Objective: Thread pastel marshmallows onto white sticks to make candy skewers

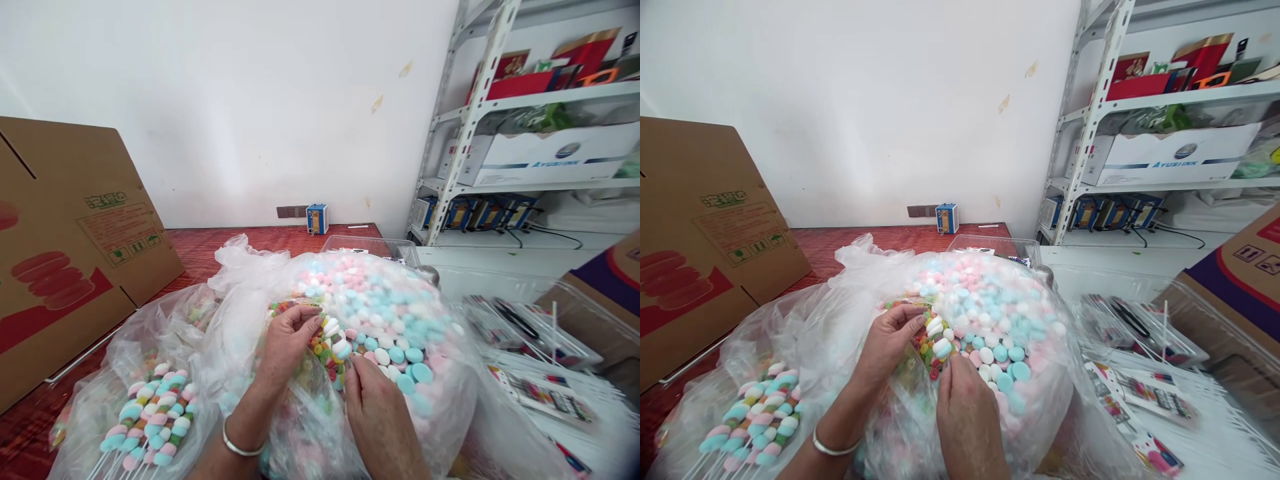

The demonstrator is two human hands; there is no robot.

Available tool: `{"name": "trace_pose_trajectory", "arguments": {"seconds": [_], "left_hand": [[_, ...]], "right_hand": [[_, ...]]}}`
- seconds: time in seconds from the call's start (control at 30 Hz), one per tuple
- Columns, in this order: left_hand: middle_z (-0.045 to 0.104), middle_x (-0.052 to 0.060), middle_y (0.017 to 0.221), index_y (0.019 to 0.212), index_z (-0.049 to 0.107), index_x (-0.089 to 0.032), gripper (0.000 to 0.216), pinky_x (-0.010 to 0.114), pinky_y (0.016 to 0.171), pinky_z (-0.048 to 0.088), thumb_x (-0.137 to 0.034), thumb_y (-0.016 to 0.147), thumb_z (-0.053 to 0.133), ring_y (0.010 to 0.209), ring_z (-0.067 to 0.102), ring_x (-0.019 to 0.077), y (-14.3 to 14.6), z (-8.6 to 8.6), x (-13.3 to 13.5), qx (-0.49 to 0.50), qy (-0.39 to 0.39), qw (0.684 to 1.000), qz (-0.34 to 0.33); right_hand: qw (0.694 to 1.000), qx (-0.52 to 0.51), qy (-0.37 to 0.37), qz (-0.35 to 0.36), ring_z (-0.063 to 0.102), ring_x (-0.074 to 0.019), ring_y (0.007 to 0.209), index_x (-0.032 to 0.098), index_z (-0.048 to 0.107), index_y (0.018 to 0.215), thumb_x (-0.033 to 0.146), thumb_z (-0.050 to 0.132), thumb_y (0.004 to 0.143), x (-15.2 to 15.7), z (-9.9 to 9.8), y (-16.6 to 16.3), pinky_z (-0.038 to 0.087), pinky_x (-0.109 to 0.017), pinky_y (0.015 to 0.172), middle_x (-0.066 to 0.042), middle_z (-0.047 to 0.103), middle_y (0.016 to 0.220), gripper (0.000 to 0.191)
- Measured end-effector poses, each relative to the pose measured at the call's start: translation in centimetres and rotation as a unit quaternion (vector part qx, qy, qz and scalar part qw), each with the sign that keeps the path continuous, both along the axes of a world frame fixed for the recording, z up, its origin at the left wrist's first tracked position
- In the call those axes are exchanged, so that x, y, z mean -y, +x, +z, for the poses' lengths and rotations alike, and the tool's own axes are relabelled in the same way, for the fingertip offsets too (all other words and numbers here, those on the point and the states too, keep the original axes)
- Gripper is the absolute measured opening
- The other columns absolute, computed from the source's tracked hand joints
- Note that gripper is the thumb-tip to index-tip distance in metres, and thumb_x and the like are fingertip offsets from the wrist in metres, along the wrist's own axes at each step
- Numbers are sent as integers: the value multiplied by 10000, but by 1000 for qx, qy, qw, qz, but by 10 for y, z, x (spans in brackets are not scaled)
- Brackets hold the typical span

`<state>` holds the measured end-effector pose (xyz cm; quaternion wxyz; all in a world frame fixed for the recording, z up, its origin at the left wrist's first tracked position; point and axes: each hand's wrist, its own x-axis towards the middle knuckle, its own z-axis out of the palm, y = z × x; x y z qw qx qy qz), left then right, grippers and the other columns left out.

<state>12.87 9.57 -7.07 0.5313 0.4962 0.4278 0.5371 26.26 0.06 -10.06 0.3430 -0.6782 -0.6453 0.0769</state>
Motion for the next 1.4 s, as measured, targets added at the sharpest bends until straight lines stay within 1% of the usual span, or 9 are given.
{"name": "trace_pose_trajectory", "arguments": {"seconds": [0.1, 0.23, 0.43, 0.67, 0.87, 0.97, 1.13, 1.27, 1.4], "left_hand": [[693, 20, 782, 1034, 725, -163, 476, 247, 674, 518, -372, 635, 877, 713, 637, 137, 3, 7, 5, 132, -54, 988, -59], [660, 56, 822, 911, 709, -120, 341, 267, 688, 522, -421, 768, 783, 742, 636, 153, 13, 16, 19, 259, -125, 944, -160], [587, 21, 734, 752, 627, -162, 270, 280, 788, 517, -395, 885, 652, 778, 617, 156, 41, 17, 55, 307, -127, 935, -125], [623, 46, 785, 722, 633, -159, 306, 295, 851, 491, -411, 895, 624, 865, 615, 181, 56, 7, 71, 286, -85, 949, -106], [677, 90, 1002, 1040, 649, -172, 384, 332, 824, 498, -520, 936, 523, 879, 639, 196, 48, -2, 51, 190, -52, 975, -99], [681, 85, 1008, 1065, 655, -200, 329, 365, 836, 482, -469, 955, 500, 901, 635, 219, 38, -5, 30, -14, 70, 996, -50], [655, 77, 926, 885, 687, -204, 126, 392, 854, 439, -128, 859, 590, 965, 572, 263, 36, -11, 13, -418, 282, 863, -16], [639, 92, 936, 924, 670, -188, 150, 407, 805, 442, -91, 829, 606, 926, 569, 284, 45, -19, 12, -523, 292, 801, -7], [652, 96, 1071, 1114, 619, -204, 299, 412, 851, 439, -102, 833, 617, 994, 579, 285, 49, -21, 14, -515, 320, 795, 15]], "right_hand": [[996, -20, 81, 14, 644, -206, 720, 220, 554, 789, 192, 342, 964, 3, 0, -4, 423, -283, 644, -37, 624, 762, 276], [991, -13, 126, 31, 695, -208, 877, 189, 631, 1145, 200, 328, 999, 10, -4, -9, 475, -266, 715, -71, 705, 962, 337], [987, -14, 159, -9, 676, -155, 610, 208, 618, 840, 252, 296, 1027, 20, -11, -9, 434, -223, 557, -20, 682, 713, 375], [991, 5, 133, -24, 680, -166, 604, 203, 625, 856, 280, 303, 1040, 17, -16, -13, 410, -234, 542, -32, 699, 716, 379], [999, -42, 28, -10, 625, -149, 642, 222, 549, 764, 226, 404, 971, 5, 10, 8, 375, -227, 572, -15, 681, 745, 253], [994, 52, -60, -74, 608, -160, 629, 225, 545, 749, 224, 482, 938, -3, 24, 35, 314, -251, 557, -6, 670, 697, 199], [984, 109, -106, -95, 615, -204, 612, 231, 582, 731, 242, 575, 901, -10, 27, 57, 192, -290, 532, -38, 682, 666, 171], [981, 116, -108, -113, 623, -217, 606, 213, 607, 833, 249, 576, 917, -13, 20, 50, 170, -301, 542, -75, 693, 710, 96], [985, 82, -96, -119, 605, -214, 583, 201, 606, 852, 202, 517, 916, -17, 17, 51, 171, -301, 548, -82, 691, 711, 109]]}}
